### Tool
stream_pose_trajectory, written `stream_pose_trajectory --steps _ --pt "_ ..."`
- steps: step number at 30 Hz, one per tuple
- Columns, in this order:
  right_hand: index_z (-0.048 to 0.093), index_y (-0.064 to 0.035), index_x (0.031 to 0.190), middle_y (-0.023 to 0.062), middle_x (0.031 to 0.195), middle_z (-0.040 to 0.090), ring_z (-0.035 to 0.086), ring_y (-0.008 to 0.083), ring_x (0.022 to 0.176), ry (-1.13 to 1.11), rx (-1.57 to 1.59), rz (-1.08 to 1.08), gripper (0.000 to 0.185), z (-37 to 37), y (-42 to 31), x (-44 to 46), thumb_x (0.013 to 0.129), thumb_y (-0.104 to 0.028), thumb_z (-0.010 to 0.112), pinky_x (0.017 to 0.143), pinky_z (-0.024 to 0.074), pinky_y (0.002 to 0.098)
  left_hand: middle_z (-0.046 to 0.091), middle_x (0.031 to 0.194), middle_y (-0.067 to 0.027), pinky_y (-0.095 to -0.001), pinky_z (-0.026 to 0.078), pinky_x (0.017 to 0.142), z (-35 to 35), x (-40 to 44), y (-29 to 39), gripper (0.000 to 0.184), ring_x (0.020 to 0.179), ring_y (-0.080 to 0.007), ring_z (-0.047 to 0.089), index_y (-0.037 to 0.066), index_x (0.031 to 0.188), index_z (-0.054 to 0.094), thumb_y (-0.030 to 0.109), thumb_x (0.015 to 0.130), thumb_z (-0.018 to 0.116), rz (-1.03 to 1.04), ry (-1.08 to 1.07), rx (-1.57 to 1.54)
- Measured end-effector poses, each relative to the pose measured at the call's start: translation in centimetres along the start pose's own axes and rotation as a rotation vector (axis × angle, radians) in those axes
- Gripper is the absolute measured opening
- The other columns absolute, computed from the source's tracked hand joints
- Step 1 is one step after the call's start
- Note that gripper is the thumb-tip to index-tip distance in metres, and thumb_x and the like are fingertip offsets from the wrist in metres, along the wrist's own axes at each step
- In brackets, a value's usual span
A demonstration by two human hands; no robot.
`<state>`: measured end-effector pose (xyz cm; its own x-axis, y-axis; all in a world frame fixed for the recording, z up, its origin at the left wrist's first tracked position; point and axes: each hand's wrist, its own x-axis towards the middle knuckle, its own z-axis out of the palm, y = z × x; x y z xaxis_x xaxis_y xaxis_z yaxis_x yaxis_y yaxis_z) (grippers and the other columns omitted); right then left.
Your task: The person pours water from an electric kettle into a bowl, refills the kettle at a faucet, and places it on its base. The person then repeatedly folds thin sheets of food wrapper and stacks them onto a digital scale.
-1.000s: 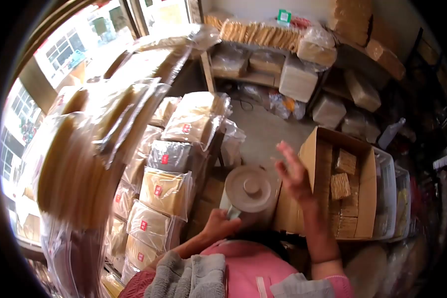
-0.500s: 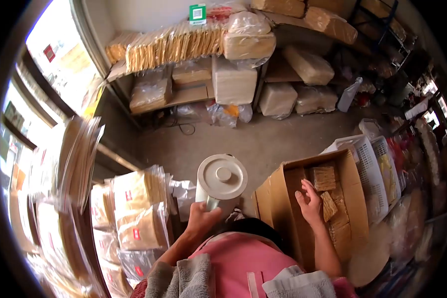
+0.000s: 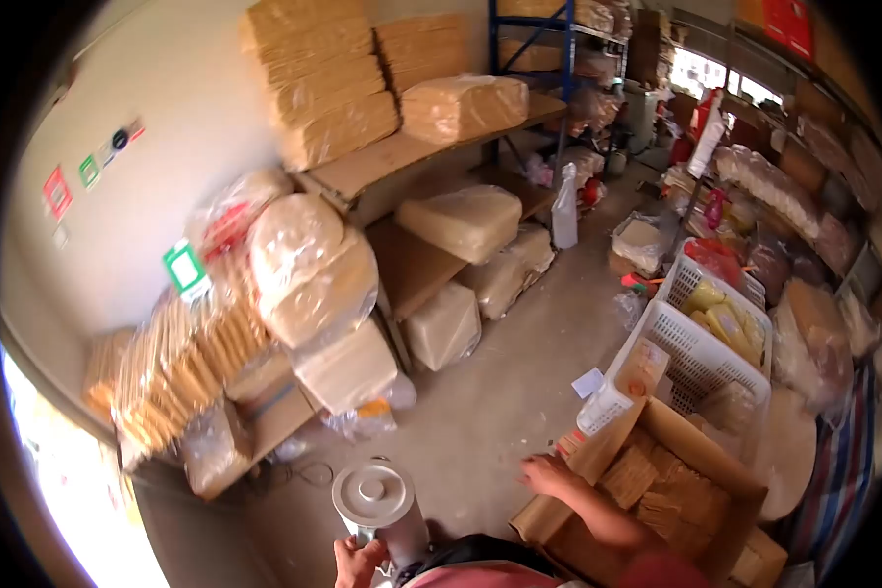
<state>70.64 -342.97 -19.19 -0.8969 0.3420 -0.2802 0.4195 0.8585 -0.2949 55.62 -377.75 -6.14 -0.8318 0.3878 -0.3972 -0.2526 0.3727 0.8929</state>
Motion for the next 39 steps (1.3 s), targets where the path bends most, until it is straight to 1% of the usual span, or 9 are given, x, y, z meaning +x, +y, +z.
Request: stream_pose_trajectory --steps 5,14,16,21,23,27,33,38,39 --pt "0.060 -0.0050 0.100 0.0157 0.100 0.063 0.060 0.0337 0.093 -0.372 0.013 0.338 0.035 3.8 3.7 -1.9 0.083 -0.035 0.055 0.079 0.0470 0.0447 0.060 0.057 -0.0055 -0.0276 0.043 0.049 -0.4 11.5 4.2 0.020 0.051 -0.0114 0.055 -0.004 0.064 0.064 0.015 0.070 0.061 0.009 -0.219 0.188" --pt "0.061 -0.0078 0.111 0.0157 0.107 0.064 0.059 0.0355 0.100 -0.146 -0.158 0.415 0.045 7.0 3.8 -1.2 0.087 -0.044 0.051 0.089 0.0450 0.0429 0.062 0.058 -0.0076 -0.0284 0.047 0.051 8.1 29.4 12.1 0.018 0.053 -0.0136 0.059 -0.004 0.068 0.064 0.014 0.068 0.062 0.055 -0.464 0.238" --pt "0.059 -0.0104 0.116 0.0145 0.112 0.062 0.057 0.0353 0.104 -0.005 0.507 0.585 0.050 15.2 7.5 -0.7 0.086 -0.049 0.049 0.091 0.0438 0.0441 0.062 0.058 -0.0076 -0.0282 0.048 0.052 11.7 32.7 14.2 0.018 0.053 -0.0136 0.059 -0.004 0.068 0.064 0.014 0.068 0.063 0.093 -0.480 0.272" --pt "0.063 0.0011 0.107 0.0179 0.103 0.062 0.062 0.0333 0.082 -0.059 0.568 0.389 0.040 8.9 14.9 3.4 0.090 -0.034 0.055 0.079 0.0502 0.0412 0.065 0.064 -0.0096 -0.0297 0.050 0.055 22.6 40.1 20.0 0.020 0.058 -0.0148 0.062 -0.007 0.073 0.066 0.013 0.068 0.064 0.090 -0.454 0.258" --pt "0.064 -0.0137 0.108 0.0131 0.102 0.065 0.061 0.0334 0.096 -0.151 0.680 0.484 0.039 -0.9 17.3 5.8 0.080 -0.039 0.057 0.083 0.0477 0.0433 0.065 0.064 -0.0100 -0.0292 0.050 0.054 26.7 42.2 22.9 0.020 0.057 -0.0152 0.062 -0.007 0.073 0.065 0.012 0.068 0.064 0.101 -0.455 0.266" --pt "0.065 -0.0106 0.097 0.0150 0.094 0.066 0.062 0.0335 0.091 -0.129 0.350 0.646 0.031 -6.5 28.1 11.7 0.081 -0.037 0.057 0.077 0.0487 0.0445 0.065 0.064 -0.0104 -0.0280 0.049 0.051 34.6 46.4 28.3 0.020 0.056 -0.0151 0.062 -0.008 0.072 0.064 0.011 0.069 0.063 0.137 -0.465 0.319" --pt "0.061 -0.0067 0.103 0.0163 0.096 0.065 0.063 0.0339 0.087 0.198 0.340 0.528 0.030 -19.4 38.8 23.3 0.086 -0.031 0.056 0.077 0.0493 0.0425 0.063 0.059 -0.0095 -0.0261 0.046 0.047 47.5 55.1 34.1 0.018 0.050 -0.0137 0.059 -0.007 0.072 0.064 0.010 0.070 0.062 0.092 -0.506 0.368" --pt "0.060 -0.0106 0.114 0.0142 0.105 0.065 0.064 0.0296 0.090 0.169 0.643 0.532 0.035 -19.3 51.3 31.8 0.087 -0.033 0.059 0.080 0.0503 0.0382 0.062 0.059 -0.0089 -0.0260 0.046 0.048 58.1 62.1 40.6 0.015 0.051 -0.0133 0.058 -0.005 0.073 0.065 0.010 0.070 0.063 0.087 -0.610 0.285" --pt "0.061 -0.0125 0.113 0.0131 0.100 0.066 0.064 0.0308 0.090 0.197 0.469 0.414 0.036 -11.3 57.6 32.5 0.086 -0.035 0.059 0.079 0.0505 0.0392 0.062 0.058 -0.0083 -0.0261 0.047 0.048 60.4 63.9 42.0 0.015 0.051 -0.0132 0.058 -0.004 0.073 0.065 0.010 0.070 0.063 0.080 -0.649 0.274"
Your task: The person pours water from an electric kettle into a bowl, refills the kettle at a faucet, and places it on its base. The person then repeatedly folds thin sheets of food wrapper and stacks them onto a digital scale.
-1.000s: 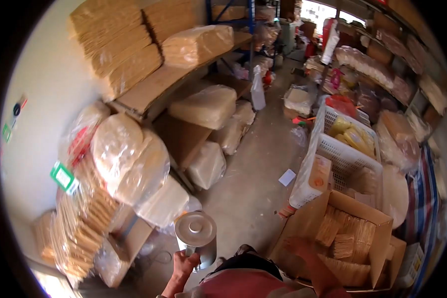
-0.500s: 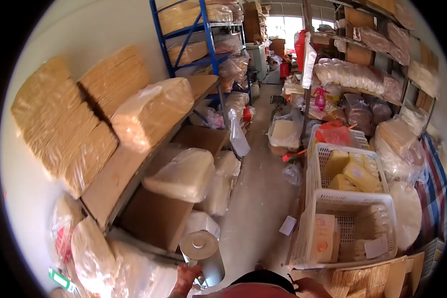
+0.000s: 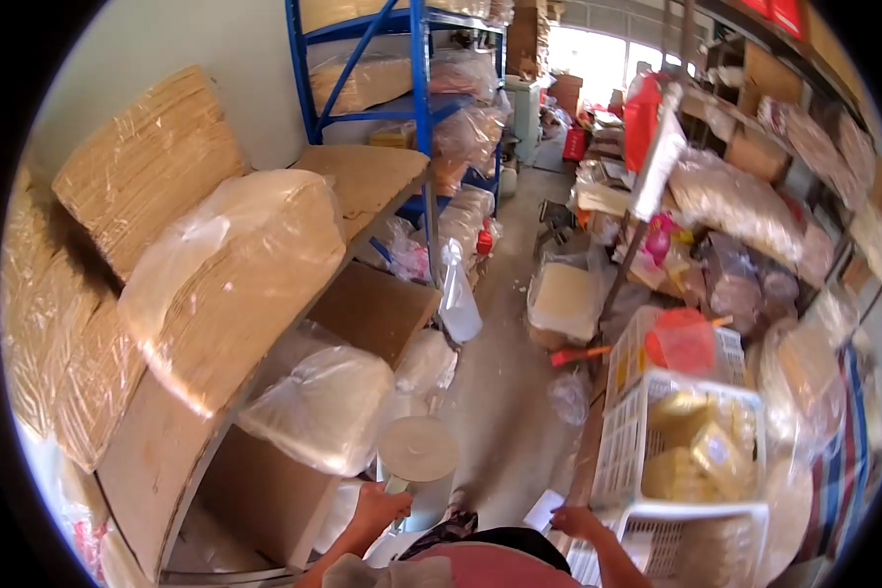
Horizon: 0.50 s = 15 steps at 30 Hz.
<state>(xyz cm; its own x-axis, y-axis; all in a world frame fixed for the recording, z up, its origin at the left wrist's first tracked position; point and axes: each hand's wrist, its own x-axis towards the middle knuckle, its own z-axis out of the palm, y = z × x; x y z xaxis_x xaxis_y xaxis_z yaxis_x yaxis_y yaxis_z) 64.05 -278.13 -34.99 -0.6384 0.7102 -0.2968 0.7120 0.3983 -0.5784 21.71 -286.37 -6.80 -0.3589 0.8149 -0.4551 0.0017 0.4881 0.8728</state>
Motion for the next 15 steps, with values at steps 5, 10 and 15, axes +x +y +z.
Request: stream_pose_trajectory --steps 5,10,15 --pt "0.065 -0.0107 0.081 0.0153 0.086 0.066 0.065 0.0283 0.082 -0.095 0.025 0.463 0.033 -4.3 5.9 1.7 0.080 -0.042 0.058 0.069 0.0498 0.0407 0.061 0.061 -0.0065 -0.0241 0.041 0.047 0.9 10.2 14.1 0.013 0.053 -0.0102 0.056 -0.001 0.075 0.063 0.011 0.073 0.063 0.138 -0.052 -0.063" --pt "0.062 -0.0105 0.095 0.0081 0.085 0.067 0.064 0.0195 0.064 -0.089 0.968 0.888 0.016 -5.4 9.7 3.2 0.086 -0.020 0.052 0.051 0.0478 0.0334 0.057 0.057 -0.0047 -0.0229 0.035 0.043 1.1 20.1 28.1 0.011 0.048 -0.0099 0.051 0.003 0.065 0.058 0.007 0.075 0.061 0.531 -0.050 -0.392" --pt "0.060 -0.0097 0.094 0.0089 0.084 0.065 0.063 0.0212 0.064 -0.156 0.942 0.890 0.013 -13.7 15.0 12.9 0.085 -0.017 0.053 0.049 0.0472 0.0338 0.045 0.049 -0.0032 -0.0272 0.038 0.045 -0.1 27.4 42.6 0.021 0.045 -0.0145 0.047 0.003 0.057 0.049 0.004 0.076 0.058 0.918 0.294 -0.512"
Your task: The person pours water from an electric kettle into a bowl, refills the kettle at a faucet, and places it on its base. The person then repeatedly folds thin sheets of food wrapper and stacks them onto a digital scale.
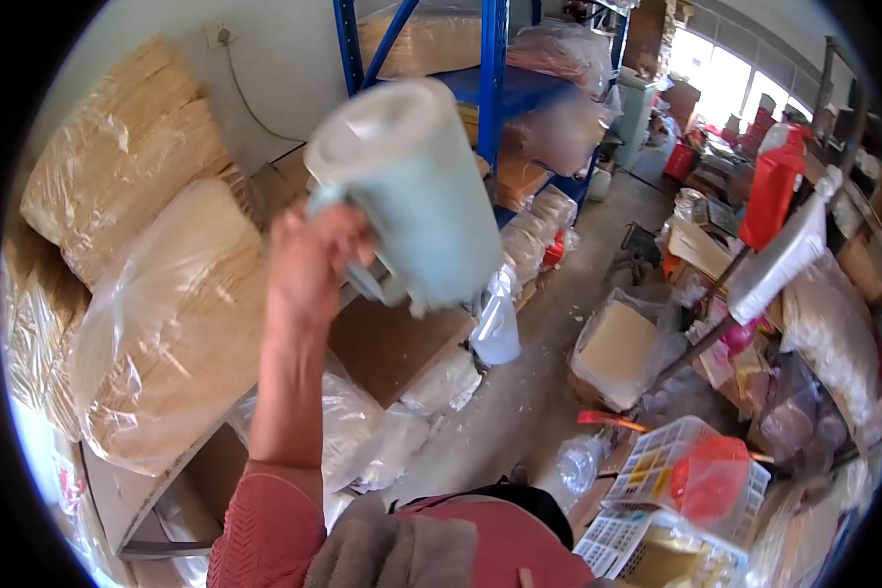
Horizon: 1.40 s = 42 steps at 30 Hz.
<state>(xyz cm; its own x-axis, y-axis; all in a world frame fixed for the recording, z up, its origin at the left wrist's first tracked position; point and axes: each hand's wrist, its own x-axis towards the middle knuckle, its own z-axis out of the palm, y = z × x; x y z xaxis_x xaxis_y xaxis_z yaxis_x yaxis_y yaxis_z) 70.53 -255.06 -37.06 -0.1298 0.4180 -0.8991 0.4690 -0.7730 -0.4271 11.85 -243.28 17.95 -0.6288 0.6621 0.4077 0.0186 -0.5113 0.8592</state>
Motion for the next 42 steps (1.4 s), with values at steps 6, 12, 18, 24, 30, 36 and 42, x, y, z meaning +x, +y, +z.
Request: stream_pose_trajectory --steps 6,12,18,24,30,36,42 --pt "0.058 -0.0088 0.093 0.0099 0.082 0.063 0.063 0.0232 0.062 -0.054 0.145 -0.051 0.011 -11.4 -14.7 9.2 0.084 -0.014 0.054 0.046 0.0466 0.0342 0.042 0.052 -0.0035 -0.0302 0.040 0.047 2.4 17.8 1.1 0.019 0.048 -0.0142 0.044 0.000 0.060 0.049 0.003 0.075 0.061 0.151 0.344 0.170" --pt "0.053 -0.0042 0.100 0.0106 0.079 0.056 0.059 0.0297 0.066 -0.202 0.264 -0.147 0.022 -16.3 -26.1 21.8 0.087 -0.020 0.047 0.048 0.0457 0.0357 0.046 0.054 -0.0052 -0.0318 0.038 0.042 -3.0 29.0 -3.7 0.019 0.043 -0.0155 0.043 0.002 0.058 0.048 0.000 0.070 0.062 0.183 0.515 0.278" --pt "0.059 -0.0041 0.097 0.0088 0.085 0.063 0.066 0.0255 0.073 -0.283 0.143 -0.204 0.025 -13.8 -42.9 25.8 0.091 -0.026 0.050 0.059 0.0523 0.0392 0.045 0.051 -0.0058 -0.0312 0.036 0.040 -7.2 32.8 -7.8 0.016 0.044 -0.0175 0.047 0.001 0.058 0.049 0.002 0.067 0.062 0.072 0.664 0.361" --pt "0.061 -0.0021 0.107 0.0080 0.092 0.066 0.064 0.0153 0.077 -0.217 -0.455 -0.834 0.019 -0.8 -65.1 14.6 0.090 -0.008 0.055 0.067 0.0502 0.0262 0.046 0.053 -0.0060 -0.0305 0.039 0.045 -8.2 34.2 -9.2 0.019 0.047 -0.0166 0.046 0.002 0.057 0.046 0.002 0.066 0.062 0.112 0.727 0.402" --pt "0.059 -0.0018 0.113 0.0059 0.098 0.067 0.062 0.0120 0.088 -0.546 -0.564 -1.169 0.025 10.0 -80.0 -2.6 0.089 -0.010 0.059 0.077 0.0490 0.0257 0.044 0.050 -0.0056 -0.0314 0.038 0.043 -8.4 33.9 -9.0 0.021 0.045 -0.0167 0.045 0.002 0.054 0.045 0.003 0.066 0.061 0.101 0.741 0.371" --pt "0.061 -0.0038 0.110 0.0113 0.099 0.067 0.065 0.0236 0.090 -0.867 -0.863 -1.577 0.024 21.1 -87.1 -11.5 0.088 -0.013 0.059 0.078 0.0493 0.0297 0.047 0.049 -0.0066 -0.0309 0.040 0.044 -8.4 34.3 -10.0 0.021 0.046 -0.0166 0.050 0.000 0.053 0.048 0.007 0.066 0.063 0.138 0.763 0.445" --pt "0.057 -0.0048 0.112 0.0132 0.120 0.058 0.061 0.0272 0.097 -0.708 -0.850 -2.202 0.027 33.3 -89.1 -10.5 0.086 -0.005 0.051 0.078 0.0494 0.0371 0.049 0.052 -0.0054 -0.0302 0.041 0.047 -7.5 32.9 -10.8 0.021 0.049 -0.0146 0.052 -0.002 0.060 0.052 0.014 0.070 0.062 0.129 0.815 0.531"
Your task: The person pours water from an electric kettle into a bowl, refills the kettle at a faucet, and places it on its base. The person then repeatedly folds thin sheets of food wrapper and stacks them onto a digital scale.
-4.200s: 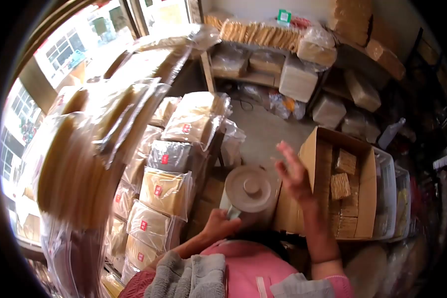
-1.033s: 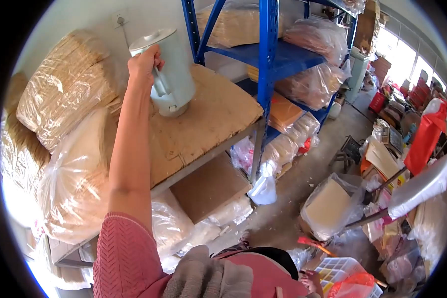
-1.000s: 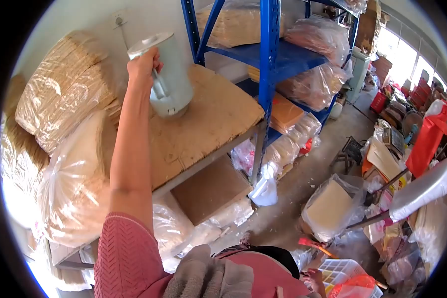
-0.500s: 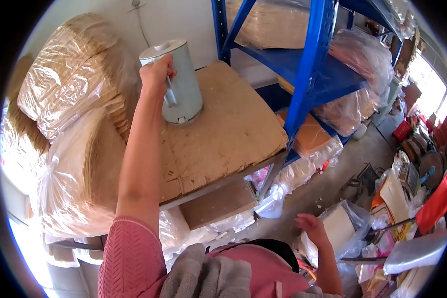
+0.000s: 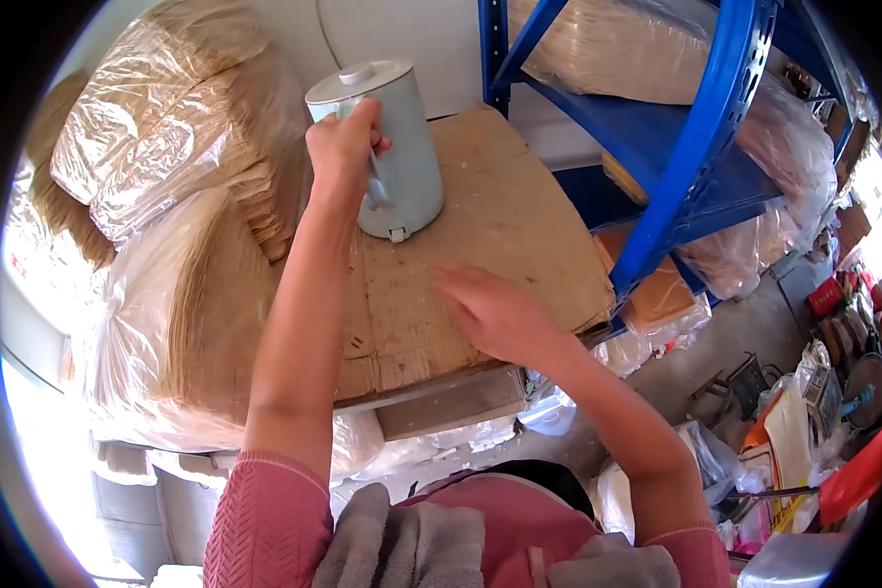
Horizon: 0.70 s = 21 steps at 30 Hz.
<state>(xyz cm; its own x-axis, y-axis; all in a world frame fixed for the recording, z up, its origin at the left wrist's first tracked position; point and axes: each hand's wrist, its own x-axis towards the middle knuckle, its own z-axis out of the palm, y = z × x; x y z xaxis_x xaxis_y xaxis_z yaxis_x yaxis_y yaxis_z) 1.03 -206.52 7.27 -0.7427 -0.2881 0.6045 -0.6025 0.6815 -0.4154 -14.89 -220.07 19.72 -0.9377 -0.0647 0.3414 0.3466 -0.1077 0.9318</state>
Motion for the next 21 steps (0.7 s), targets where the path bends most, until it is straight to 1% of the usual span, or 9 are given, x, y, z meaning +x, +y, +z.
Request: stream_pose_trajectory --steps 5,7,10,11,12,13,16,19,21 --pt "0.053 -0.0030 0.117 0.0162 0.125 0.054 0.058 0.0321 0.101 -0.279 -0.298 0.087 0.037 5.6 3.5 4.7 0.081 -0.002 0.048 0.082 0.0481 0.0429 0.058 0.058 -0.0094 -0.0306 0.044 0.054 -1.0 0.0 -0.4 0.034 0.053 -0.0164 0.054 -0.003 0.071 0.060 0.030 0.074 0.065 0.079 -0.036 0.264" --pt "0.053 -0.0006 0.116 0.0172 0.122 0.055 0.058 0.0335 0.100 -0.289 -0.351 0.109 0.035 6.6 3.8 5.4 0.081 -0.004 0.047 0.082 0.0479 0.0438 0.066 0.078 -0.0133 -0.0332 0.047 0.067 -3.6 -0.9 -0.9 0.043 0.070 -0.0202 0.061 0.000 0.088 0.065 0.041 0.075 0.068 0.299 -0.017 0.761" --pt "0.052 0.0023 0.115 0.0187 0.116 0.057 0.058 0.0347 0.097 -0.223 -0.206 0.104 0.033 5.5 3.0 5.4 0.084 -0.009 0.046 0.082 0.0476 0.0443 0.066 0.095 -0.0096 -0.0316 0.047 0.078 -3.7 -9.5 1.9 0.029 0.085 -0.0189 0.062 0.004 0.103 0.063 0.022 0.082 0.063 0.507 0.382 0.763" --pt "0.051 0.0023 0.114 0.0189 0.112 0.058 0.058 0.0348 0.096 -0.157 -0.133 0.048 0.032 4.6 2.7 4.6 0.085 -0.010 0.045 0.081 0.0476 0.0438 0.065 0.099 -0.0135 -0.0304 0.048 0.079 -0.7 -13.3 4.2 0.026 0.090 -0.0216 0.061 0.002 0.106 0.062 0.018 0.085 0.059 0.337 0.541 0.714" --pt "0.051 0.0023 0.114 0.0192 0.109 0.058 0.059 0.0348 0.094 -0.084 -0.081 0.007 0.032 3.2 2.7 3.1 0.086 -0.011 0.045 0.080 0.0477 0.0434 0.064 0.097 -0.0114 -0.0306 0.047 0.073 -0.4 -13.4 2.2 0.033 0.082 -0.0219 0.059 -0.005 0.111 0.058 0.016 0.087 0.052 0.823 0.493 0.447" --pt "0.051 0.0022 0.114 0.0194 0.105 0.059 0.059 0.0349 0.092 -0.015 -0.041 -0.030 0.031 1.6 3.1 1.1 0.087 -0.012 0.044 0.080 0.0478 0.0429 0.063 0.097 -0.0145 -0.0302 0.047 0.074 0.4 -16.4 -0.2 0.023 0.081 -0.0244 0.058 -0.007 0.104 0.057 0.008 0.088 0.048 0.938 0.375 0.223" --pt "0.054 -0.0004 0.100 0.0202 0.091 0.059 0.059 0.0362 0.086 0.075 0.260 0.110 0.022 -4.8 4.3 -6.4 0.080 -0.009 0.054 0.074 0.0470 0.0408 0.062 0.092 -0.0158 -0.0288 0.047 0.076 6.5 -22.0 -3.5 0.007 0.079 -0.0209 0.059 0.000 0.090 0.055 -0.001 0.085 0.051 0.631 -0.530 -0.314" --pt "0.055 -0.0006 0.090 0.0186 0.082 0.060 0.058 0.0368 0.079 0.078 0.637 0.311 0.017 -12.6 6.1 -17.4 0.074 -0.002 0.060 0.068 0.0470 0.0386 0.064 0.085 -0.0132 -0.0302 0.047 0.072 16.1 -26.5 -3.3 0.009 0.077 -0.0193 0.059 0.003 0.087 0.057 -0.004 0.081 0.057 0.331 -1.114 -0.116" --pt "0.057 -0.0013 0.092 0.0170 0.084 0.061 0.059 0.0347 0.078 0.060 0.498 0.556 0.013 -16.8 7.8 -24.9 0.079 -0.004 0.059 0.068 0.0475 0.0362 0.064 0.086 -0.0128 -0.0299 0.048 0.070 22.3 -28.4 -4.1 0.015 0.074 -0.0204 0.061 0.002 0.090 0.059 -0.007 0.078 0.057 0.284 -1.289 -0.184"
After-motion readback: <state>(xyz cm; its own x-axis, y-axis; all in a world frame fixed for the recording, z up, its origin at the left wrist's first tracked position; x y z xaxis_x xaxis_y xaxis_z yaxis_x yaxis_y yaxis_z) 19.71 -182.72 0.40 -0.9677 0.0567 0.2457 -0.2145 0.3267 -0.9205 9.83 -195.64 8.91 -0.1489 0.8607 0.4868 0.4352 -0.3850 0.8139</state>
